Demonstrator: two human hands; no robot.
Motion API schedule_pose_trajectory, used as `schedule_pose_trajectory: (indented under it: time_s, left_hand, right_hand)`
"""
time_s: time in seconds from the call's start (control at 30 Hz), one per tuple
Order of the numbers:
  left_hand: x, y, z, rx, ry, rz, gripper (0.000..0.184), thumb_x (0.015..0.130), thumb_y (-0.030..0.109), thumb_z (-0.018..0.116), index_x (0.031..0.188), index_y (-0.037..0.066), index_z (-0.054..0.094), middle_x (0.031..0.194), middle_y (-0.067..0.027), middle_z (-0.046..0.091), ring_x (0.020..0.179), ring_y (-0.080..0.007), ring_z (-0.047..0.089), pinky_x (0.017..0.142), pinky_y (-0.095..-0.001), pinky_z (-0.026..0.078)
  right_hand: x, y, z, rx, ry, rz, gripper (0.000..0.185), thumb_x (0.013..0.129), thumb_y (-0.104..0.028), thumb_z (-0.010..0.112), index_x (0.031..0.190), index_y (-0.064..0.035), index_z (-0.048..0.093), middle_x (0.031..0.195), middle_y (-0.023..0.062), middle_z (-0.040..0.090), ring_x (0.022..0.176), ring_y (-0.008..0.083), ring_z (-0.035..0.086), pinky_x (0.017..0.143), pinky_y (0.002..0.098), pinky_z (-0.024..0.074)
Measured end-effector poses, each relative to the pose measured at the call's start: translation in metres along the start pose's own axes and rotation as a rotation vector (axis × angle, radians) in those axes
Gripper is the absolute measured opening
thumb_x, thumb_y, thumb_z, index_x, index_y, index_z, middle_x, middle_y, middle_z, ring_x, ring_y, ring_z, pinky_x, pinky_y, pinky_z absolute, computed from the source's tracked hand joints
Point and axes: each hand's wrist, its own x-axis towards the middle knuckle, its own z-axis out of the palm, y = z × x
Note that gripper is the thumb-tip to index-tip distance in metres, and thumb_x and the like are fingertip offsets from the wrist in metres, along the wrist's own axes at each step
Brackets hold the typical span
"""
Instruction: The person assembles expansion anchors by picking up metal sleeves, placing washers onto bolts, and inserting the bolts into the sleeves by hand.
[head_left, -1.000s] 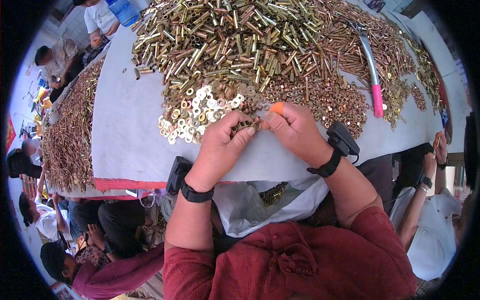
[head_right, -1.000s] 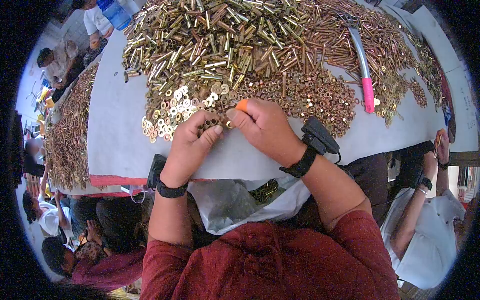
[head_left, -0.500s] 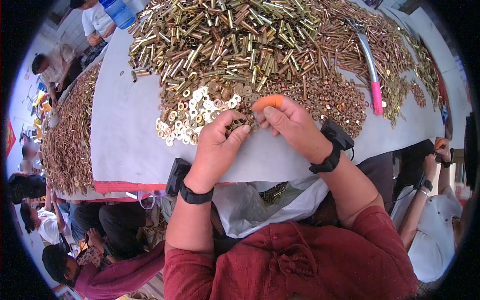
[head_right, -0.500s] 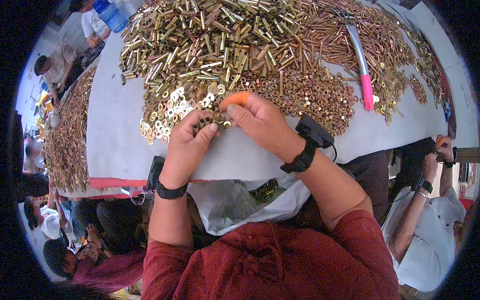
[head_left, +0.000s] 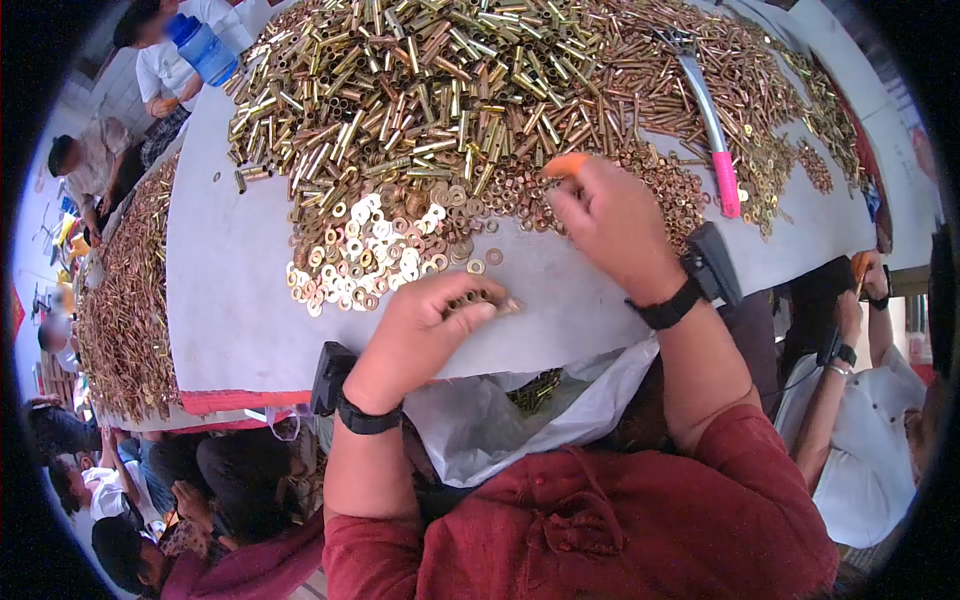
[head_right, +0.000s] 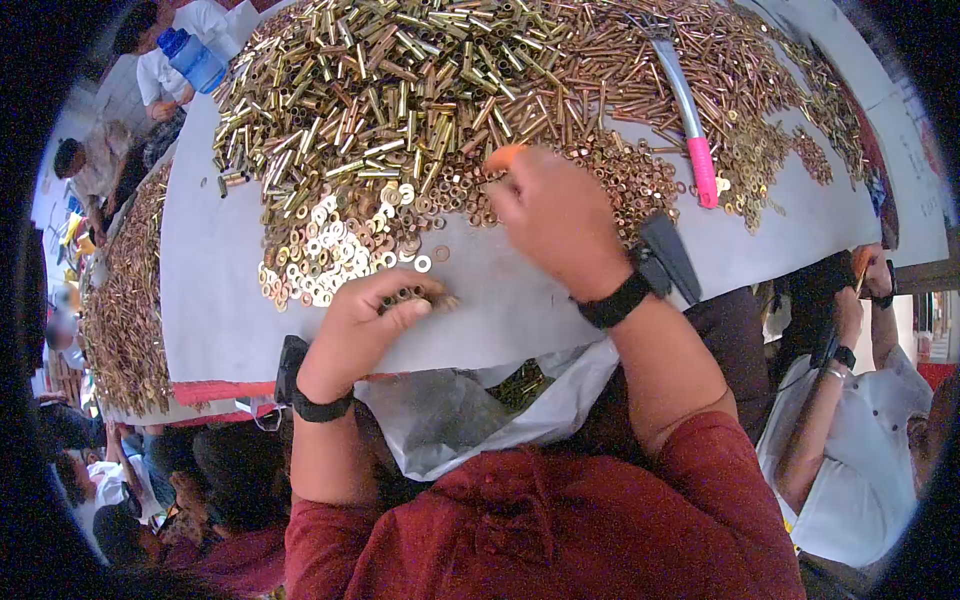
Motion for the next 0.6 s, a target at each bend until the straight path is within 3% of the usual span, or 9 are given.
schedule_pose_trajectory:
  time_s: [0.03,0.1,0.13,0.17,0.23,0.27,0.47,0.6]
  left_hand:
    - [0.0,0.0,0.002,-0.002,0.003,-0.004,0.016,0.092,0.011,0.064,0.104,0.001,0.067,0.097,-0.0058,0.07,0.089,-0.0143,0.063,0.083,-0.029,0.05]
    - [0.001,-0.001,0.006,-0.064,0.081,-0.092,0.016,0.093,0.012,0.064,0.105,0.002,0.067,0.096,-0.0053,0.069,0.09,-0.0142,0.063,0.084,-0.0295,0.05]
    - [0.003,-0.003,0.006,-0.124,0.122,-0.083,0.02,0.094,0.008,0.06,0.113,0.002,0.064,0.094,-0.0044,0.068,0.079,-0.0105,0.059,0.074,-0.0258,0.049]
    - [0.003,-0.003,0.004,-0.119,0.125,-0.092,0.02,0.094,0.008,0.06,0.113,0.002,0.064,0.094,-0.0044,0.068,0.079,-0.0105,0.059,0.074,-0.0258,0.049]
    - [0.004,-0.002,0.0,-0.514,0.168,-0.223,0.027,0.095,0.003,0.053,0.122,0.002,0.058,0.094,-0.0033,0.067,0.067,-0.0054,0.048,0.062,-0.0203,0.043]
    - [0.005,0.001,0.0,-0.506,0.17,-0.225,0.033,0.095,0.001,0.049,0.129,0.002,0.05,0.097,-0.0034,0.067,0.061,-0.0029,0.039,0.056,-0.0172,0.036]
    - [0.004,0.001,-0.004,-0.576,0.19,-0.212,0.029,0.096,0.003,0.049,0.125,0.004,0.045,0.099,-0.0053,0.067,0.061,-0.004,0.043,0.055,-0.019,0.037]
    - [0.004,-0.002,-0.001,-0.562,0.234,-0.228,0.023,0.097,0.005,0.05,0.12,0.004,0.048,0.098,-0.005,0.068,0.061,-0.0043,0.045,0.054,-0.0193,0.039]
  right_hand:
    - [0.001,0.003,-0.004,-0.303,0.153,-0.001,0.029,0.086,-0.015,0.067,0.113,-0.0079,0.062,0.096,0.0116,0.065,0.087,0.0257,0.064,0.078,0.0352,0.0508]
    - [0.002,0.011,0.003,-0.33,0.161,-0.044,0.028,0.085,-0.015,0.067,0.112,-0.008,0.062,0.094,0.0123,0.064,0.087,0.029,0.063,0.078,0.0383,0.0504]
    - [0.002,0.014,0.008,-0.358,0.174,-0.086,0.028,0.084,-0.015,0.068,0.111,-0.008,0.062,0.092,0.0131,0.063,0.087,0.0324,0.062,0.077,0.0414,0.05]
    - [0.003,0.015,0.011,-0.348,0.171,-0.087,0.028,0.084,-0.015,0.068,0.111,-0.008,0.062,0.092,0.0131,0.063,0.087,0.0324,0.062,0.077,0.0414,0.05]
    - [0.006,0.015,0.015,-0.265,0.171,-0.064,0.028,0.083,-0.015,0.068,0.109,-0.0087,0.062,0.091,0.0126,0.061,0.086,0.032,0.061,0.076,0.043,0.0489]
    - [0.007,0.014,0.015,-0.261,0.167,-0.07,0.028,0.083,-0.015,0.068,0.109,-0.0087,0.062,0.091,0.0126,0.061,0.086,0.032,0.061,0.076,0.043,0.0489]
    - [0.014,0.016,0.015,-0.358,0.179,-0.114,0.023,0.083,-0.014,0.068,0.104,-0.0072,0.063,0.094,0.0136,0.059,0.089,0.0325,0.06,0.076,0.0421,0.0484]
    - [0.024,0.022,0.015,-0.241,0.334,-0.135,0.015,0.086,-0.018,0.066,0.098,-0.0102,0.065,0.089,0.0125,0.061,0.087,0.0321,0.061,0.073,0.042,0.0509]
